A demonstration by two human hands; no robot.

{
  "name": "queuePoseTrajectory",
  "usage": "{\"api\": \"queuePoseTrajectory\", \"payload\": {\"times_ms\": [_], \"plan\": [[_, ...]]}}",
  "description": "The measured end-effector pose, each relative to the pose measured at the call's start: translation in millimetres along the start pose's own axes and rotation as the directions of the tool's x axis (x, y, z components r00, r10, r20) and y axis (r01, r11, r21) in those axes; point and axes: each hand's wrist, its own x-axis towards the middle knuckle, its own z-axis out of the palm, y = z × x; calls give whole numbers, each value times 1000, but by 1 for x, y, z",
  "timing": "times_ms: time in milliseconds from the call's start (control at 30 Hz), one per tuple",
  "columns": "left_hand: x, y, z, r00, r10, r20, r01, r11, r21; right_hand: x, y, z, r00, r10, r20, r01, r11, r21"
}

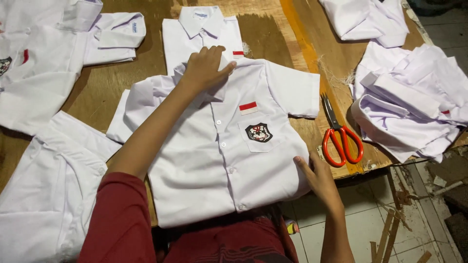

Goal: The person buttons a white school uniform shirt and then folds it neatly on a wooden table.

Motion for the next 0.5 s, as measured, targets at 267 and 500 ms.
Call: {"api": "queuePoseTrajectory", "payload": {"times_ms": [267, 500], "plan": [[41, -33, 7, 972, -150, 179, 163, 985, -60, 9, 18, -1, 998, -66, -4, 66, 994, 89], [32, -66, -57, 956, -227, 187, 257, 954, -154, 36, 25, -10, 994, -101, -36, 104, 992, 77]]}}
